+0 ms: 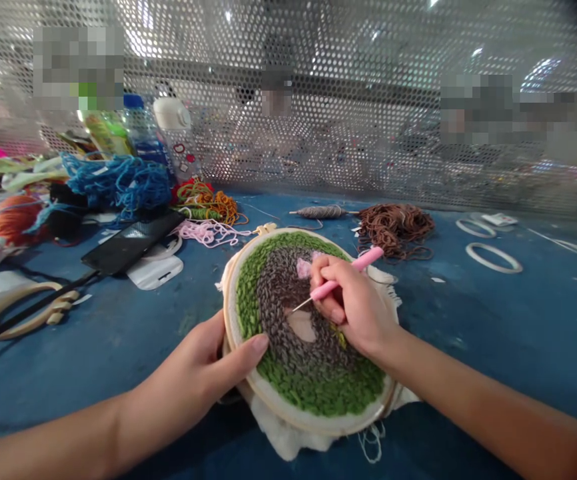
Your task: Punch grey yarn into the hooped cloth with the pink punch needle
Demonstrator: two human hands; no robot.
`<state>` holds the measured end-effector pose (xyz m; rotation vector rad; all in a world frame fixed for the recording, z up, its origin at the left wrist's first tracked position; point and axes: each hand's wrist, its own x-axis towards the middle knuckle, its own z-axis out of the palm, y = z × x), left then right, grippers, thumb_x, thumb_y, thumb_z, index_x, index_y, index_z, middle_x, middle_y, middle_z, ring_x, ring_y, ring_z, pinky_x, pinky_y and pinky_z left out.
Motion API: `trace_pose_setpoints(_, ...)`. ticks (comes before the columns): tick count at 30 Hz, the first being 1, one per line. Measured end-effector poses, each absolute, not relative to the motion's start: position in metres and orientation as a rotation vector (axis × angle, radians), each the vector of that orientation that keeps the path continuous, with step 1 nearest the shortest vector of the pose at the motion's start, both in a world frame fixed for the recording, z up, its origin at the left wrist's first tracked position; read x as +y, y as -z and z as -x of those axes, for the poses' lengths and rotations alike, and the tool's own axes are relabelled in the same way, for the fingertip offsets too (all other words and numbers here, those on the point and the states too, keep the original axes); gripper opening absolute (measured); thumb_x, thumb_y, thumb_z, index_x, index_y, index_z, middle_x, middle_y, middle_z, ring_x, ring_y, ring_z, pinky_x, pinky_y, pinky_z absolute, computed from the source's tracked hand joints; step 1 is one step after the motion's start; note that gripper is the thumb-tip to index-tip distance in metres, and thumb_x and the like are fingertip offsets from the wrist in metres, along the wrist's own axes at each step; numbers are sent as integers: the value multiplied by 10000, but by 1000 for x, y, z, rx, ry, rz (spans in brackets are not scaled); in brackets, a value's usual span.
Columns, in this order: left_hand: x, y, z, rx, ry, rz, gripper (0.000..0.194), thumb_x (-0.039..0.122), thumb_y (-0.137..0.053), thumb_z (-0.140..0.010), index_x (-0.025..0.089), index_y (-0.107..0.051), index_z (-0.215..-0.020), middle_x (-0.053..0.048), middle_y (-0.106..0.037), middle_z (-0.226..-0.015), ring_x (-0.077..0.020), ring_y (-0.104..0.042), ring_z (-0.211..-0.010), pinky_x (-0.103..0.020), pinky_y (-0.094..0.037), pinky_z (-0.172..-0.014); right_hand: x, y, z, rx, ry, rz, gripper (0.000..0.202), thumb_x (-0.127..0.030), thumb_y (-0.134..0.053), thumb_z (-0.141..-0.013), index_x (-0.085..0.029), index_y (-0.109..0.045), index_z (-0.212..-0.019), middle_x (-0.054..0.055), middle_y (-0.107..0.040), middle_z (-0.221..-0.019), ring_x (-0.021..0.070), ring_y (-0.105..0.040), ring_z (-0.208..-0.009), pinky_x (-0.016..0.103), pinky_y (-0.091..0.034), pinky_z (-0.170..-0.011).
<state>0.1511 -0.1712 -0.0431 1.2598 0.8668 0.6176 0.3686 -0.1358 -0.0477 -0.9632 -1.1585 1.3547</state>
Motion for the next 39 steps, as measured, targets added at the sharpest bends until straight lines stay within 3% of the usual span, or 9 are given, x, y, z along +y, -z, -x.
trace_pose_setpoints(4,-172,44,-151,812,-637,-1270,415,444,-626,-953,196,-578,-1283,-61,-751,-1214,-244,-706,-1032,-303,-595,-862,-139,45,-367,-1244,-1270,1005,204,-244,-434,-863,-215,-491,-670,-98,-354,-380,72,-264,-354,234,-196,-396)
trace_pose_setpoints(8,-172,44,-149,848,-613,-1388,434,477,-609,-955,176,-598,-1267,-52,-768,-1164,-235,-707,-1001,-268,-590,-823,-152,37,-361,-1767,-1094,1064,157,-255,-505,-894,-200,-543,-752,-64,-483,-567,81,-426,-501,236,-343,-522)
trace_pose_setpoints(11,-171,43,-149,848,-599,-1428,420,476,-595,-960,177,-608,-1255,-45,-767,-1170,-228,-704,-1012,-248,-584,-825,-150,39,-363,-1778,-1111,1053,161,-253,-501,-892,-198,-548,-747,-67,-476,-552,80,-423,-487,236,-336,-512)
trace_pose_setpoints(16,-171,42,-150,844,-595,-1442,394,442,-591,-962,188,-593,-1263,-48,-743,-1241,-225,-715,-986,-260,-593,-829,-137,45,-372,-1194,-1290,989,222,-234,-395,-886,-230,-462,-674,-107,-338,-360,81,-220,-326,234,-173,-363)
trace_pose_setpoints(23,-170,43,-149,863,-599,-1467,354,382,-628,-944,201,-602,-1246,-46,-751,-1219,-209,-723,-939,-218,-594,-756,-154,38,-366,-1901,-909,1036,153,-259,-492,-937,-206,-533,-800,-65,-479,-602,84,-439,-529,245,-354,-550)
trace_pose_setpoints(27,-171,40,-151,883,-597,-1436,342,417,-642,-928,184,-637,-1179,-57,-776,-1135,-220,-723,-918,-234,-599,-756,-150,40,-368,-1734,-1034,1033,159,-224,-481,-901,-203,-527,-750,-74,-440,-550,75,-410,-470,239,-314,-486)
trace_pose_setpoints(31,-175,36,-155,942,-616,-1301,313,387,-729,-859,189,-666,-1092,-39,-794,-1054,-211,-725,-846,-247,-606,-757,-139,44,-375,-1194,-1216,950,191,-211,-439,-837,-211,-475,-650,-86,-390,-490,47,-254,-343,236,-139,-363)
trace_pose_setpoints(33,-176,35,-156,940,-633,-1269,300,355,-752,-837,199,-675,-1081,-26,-796,-1035,-207,-729,-836,-233,-602,-741,-138,44,-376,-1146,-1205,935,189,-205,-446,-818,-212,-466,-631,-82,-388,-501,46,-242,-344,235,-122,-354)
trace_pose_setpoints(39,-174,37,-155,984,-647,-1293,285,310,-755,-817,210,-692,-1077,-6,-797,-1039,-222,-723,-887,-218,-585,-734,-150,40,-373,-1849,-963,978,154,-219,-499,-898,-204,-552,-753,-49,-496,-607,84,-427,-522,236,-334,-505)
